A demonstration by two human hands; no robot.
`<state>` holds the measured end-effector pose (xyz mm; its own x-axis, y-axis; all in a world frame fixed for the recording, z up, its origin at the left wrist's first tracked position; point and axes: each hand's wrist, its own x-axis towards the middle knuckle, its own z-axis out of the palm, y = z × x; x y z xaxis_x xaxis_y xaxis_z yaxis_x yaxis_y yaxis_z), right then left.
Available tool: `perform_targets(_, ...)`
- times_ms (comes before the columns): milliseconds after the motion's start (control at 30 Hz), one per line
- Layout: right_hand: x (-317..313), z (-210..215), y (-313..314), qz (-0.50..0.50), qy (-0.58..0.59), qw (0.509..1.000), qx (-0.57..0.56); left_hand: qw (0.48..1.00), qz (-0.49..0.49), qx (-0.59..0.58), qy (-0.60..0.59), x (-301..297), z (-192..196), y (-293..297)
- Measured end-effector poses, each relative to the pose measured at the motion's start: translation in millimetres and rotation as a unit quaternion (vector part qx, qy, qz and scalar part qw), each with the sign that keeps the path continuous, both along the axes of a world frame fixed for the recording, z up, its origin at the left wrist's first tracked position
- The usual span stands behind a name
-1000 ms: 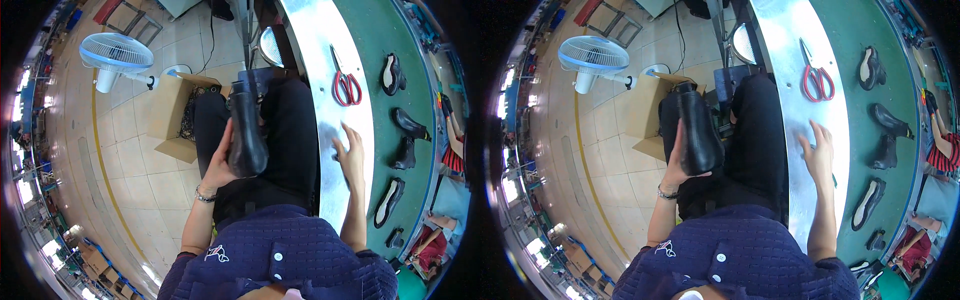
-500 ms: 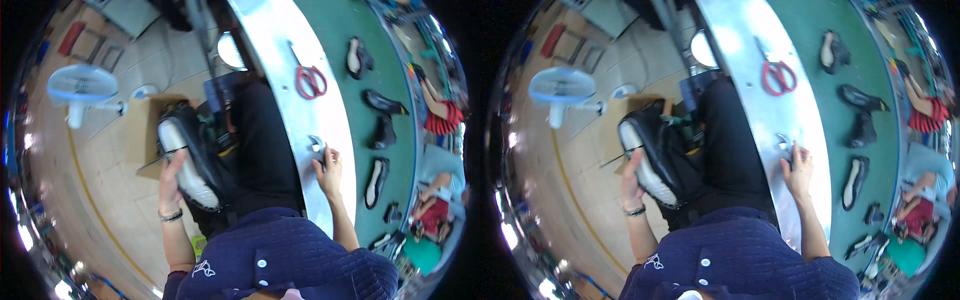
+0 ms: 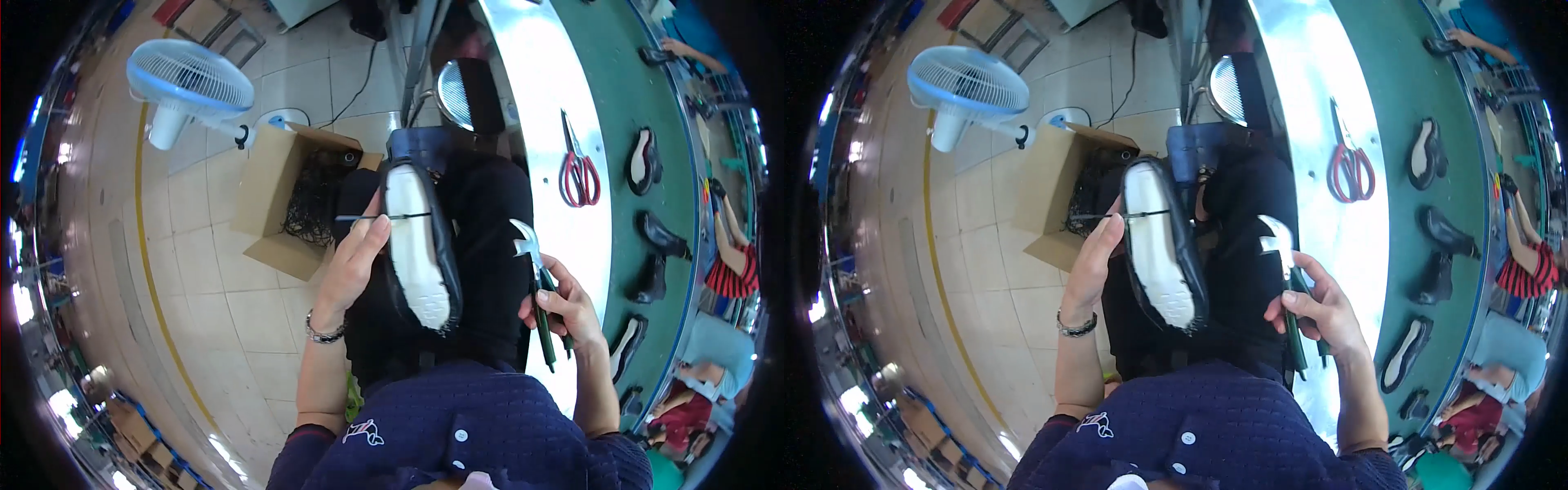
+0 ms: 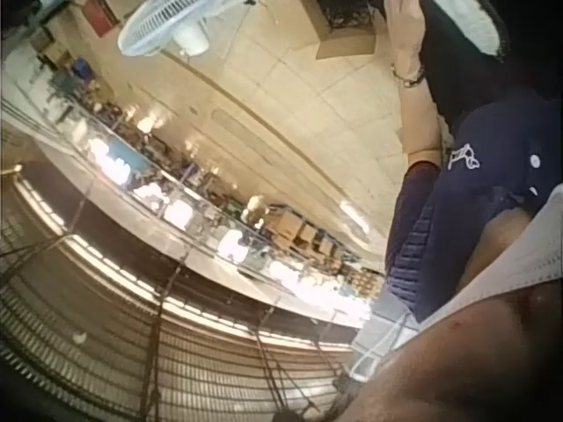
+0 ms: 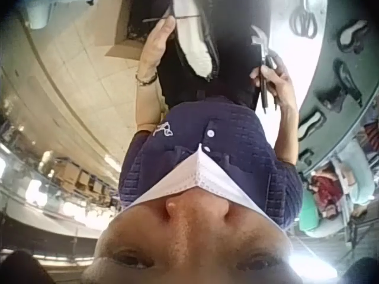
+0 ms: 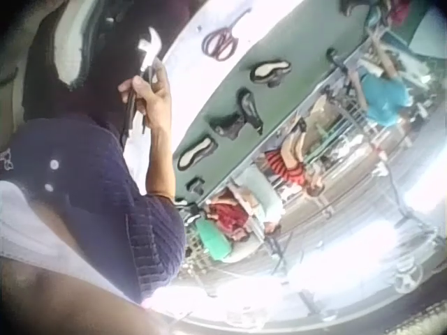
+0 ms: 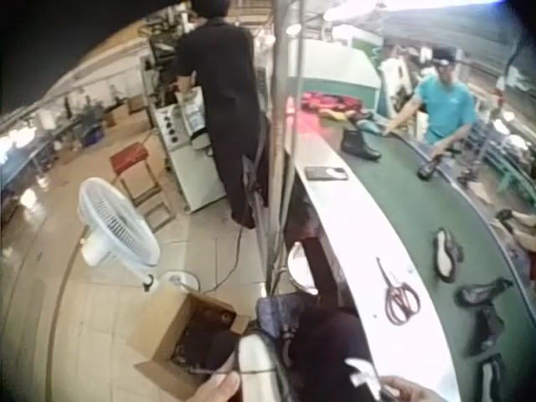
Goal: Trimming the edges of a shoe sole and using pliers to adjust it in a manufacturing setting.
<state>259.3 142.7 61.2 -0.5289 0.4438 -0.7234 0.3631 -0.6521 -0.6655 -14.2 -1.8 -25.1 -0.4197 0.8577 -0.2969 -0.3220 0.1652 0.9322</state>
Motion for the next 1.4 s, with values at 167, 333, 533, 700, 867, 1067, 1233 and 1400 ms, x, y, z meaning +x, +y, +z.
perform_targets(167, -78.8, 28.4, 15.3, 0.169, -0.004, 0.986, 0.005, 0.994, 0.098, 0.049, -0.021, -6.0, 1.2, 6.0)
perform_targets(333, -127.6, 28.4, 18.4, 0.245, 0.037, 0.968, -0.047, 0.943, 0.127, 0.012, 0.307, -4.7, 9.5, 33.5)
perform_targets(533, -151.9, 33.7, 22.5, 0.227, -0.047, 0.970, -0.080, 0.918, 0.164, 0.034, 0.359, -5.3, 4.9, 39.2)
perform_targets(700, -157.4, 34.1, 29.0, 0.341, -0.061, 0.937, 0.047, 0.905, 0.169, 0.025, 0.389, -3.8, 2.5, 37.4)
perform_targets(867, -137.8, 12.7, 13.9, 0.348, -0.043, 0.915, 0.200, 0.905, 0.179, 0.037, 0.384, -0.8, 4.3, 37.7)
perform_targets(1067, -137.9, 23.1, 15.8, 0.401, -0.086, 0.881, 0.234, 0.891, 0.085, 0.075, 0.439, -15.9, 2.0, 24.7)
perform_targets(1233, -135.2, 30.8, 16.4, 0.527, -0.151, 0.677, 0.491, 0.834, 0.038, 0.089, 0.543, -16.4, 3.8, 23.8)
perform_targets(1400, -146.7, 47.4, 32.8, 0.552, -0.147, 0.696, 0.435, 0.807, 0.029, 0.094, 0.582, -18.9, 2.8, 24.0)
